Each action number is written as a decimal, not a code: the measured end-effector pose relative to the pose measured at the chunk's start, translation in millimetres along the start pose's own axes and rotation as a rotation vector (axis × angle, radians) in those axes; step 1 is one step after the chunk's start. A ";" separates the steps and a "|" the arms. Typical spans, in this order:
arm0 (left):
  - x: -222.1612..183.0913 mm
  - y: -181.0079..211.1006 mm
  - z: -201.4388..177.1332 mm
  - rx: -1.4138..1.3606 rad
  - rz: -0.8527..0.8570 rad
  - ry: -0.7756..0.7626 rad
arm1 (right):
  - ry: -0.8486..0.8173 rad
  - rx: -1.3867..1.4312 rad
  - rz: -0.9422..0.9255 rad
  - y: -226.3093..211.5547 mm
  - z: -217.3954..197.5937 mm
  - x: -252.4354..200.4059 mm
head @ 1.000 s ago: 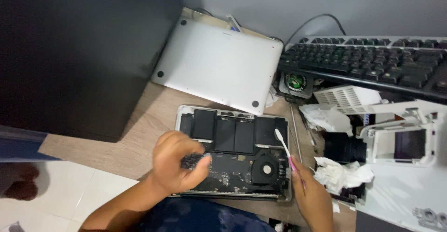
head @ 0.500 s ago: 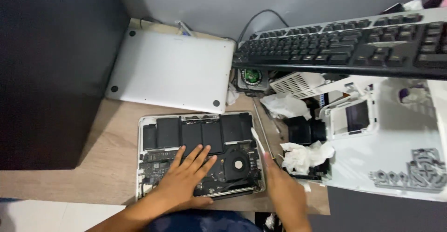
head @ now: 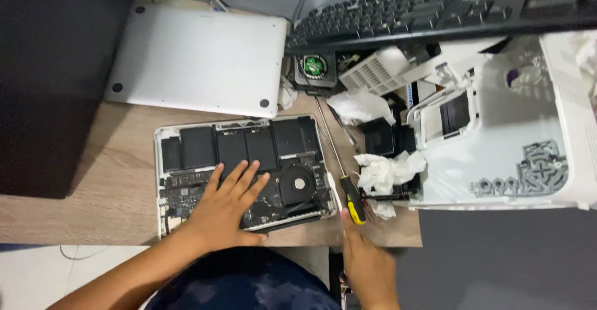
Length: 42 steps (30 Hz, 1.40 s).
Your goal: Repairing and cleaning the internal components of a laptop using a screwdriver and a brush
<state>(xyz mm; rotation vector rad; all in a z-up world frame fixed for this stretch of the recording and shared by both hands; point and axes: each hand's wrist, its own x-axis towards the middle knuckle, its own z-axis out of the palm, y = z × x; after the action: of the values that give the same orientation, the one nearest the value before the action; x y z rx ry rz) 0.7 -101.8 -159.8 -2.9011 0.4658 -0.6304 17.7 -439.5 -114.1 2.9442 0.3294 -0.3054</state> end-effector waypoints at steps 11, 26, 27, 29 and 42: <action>1.5 -0.7 -6.3 -0.015 0.029 -0.052 | 0.159 0.072 -0.069 -8.0 -12.3 29.1; 5.5 -1.8 -6.7 -0.086 0.001 -0.115 | -0.183 0.266 0.230 11.2 -3.2 -31.2; 4.6 -1.8 -7.5 -0.093 0.008 -0.117 | -0.223 0.294 0.261 4.7 -7.2 -26.4; 3.9 -1.2 -9.8 -0.086 0.013 -0.122 | -0.213 0.379 0.203 -3.9 -13.1 -6.8; 5.0 -0.1 -7.6 -0.116 0.003 -0.079 | -0.070 0.326 -0.182 -7.1 -19.2 22.6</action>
<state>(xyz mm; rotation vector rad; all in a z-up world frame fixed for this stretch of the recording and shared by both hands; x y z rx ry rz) 1.9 -103.9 -151.0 -3.0202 0.5128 -0.5026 41.1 -424.7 -101.5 3.2148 0.5923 -0.5309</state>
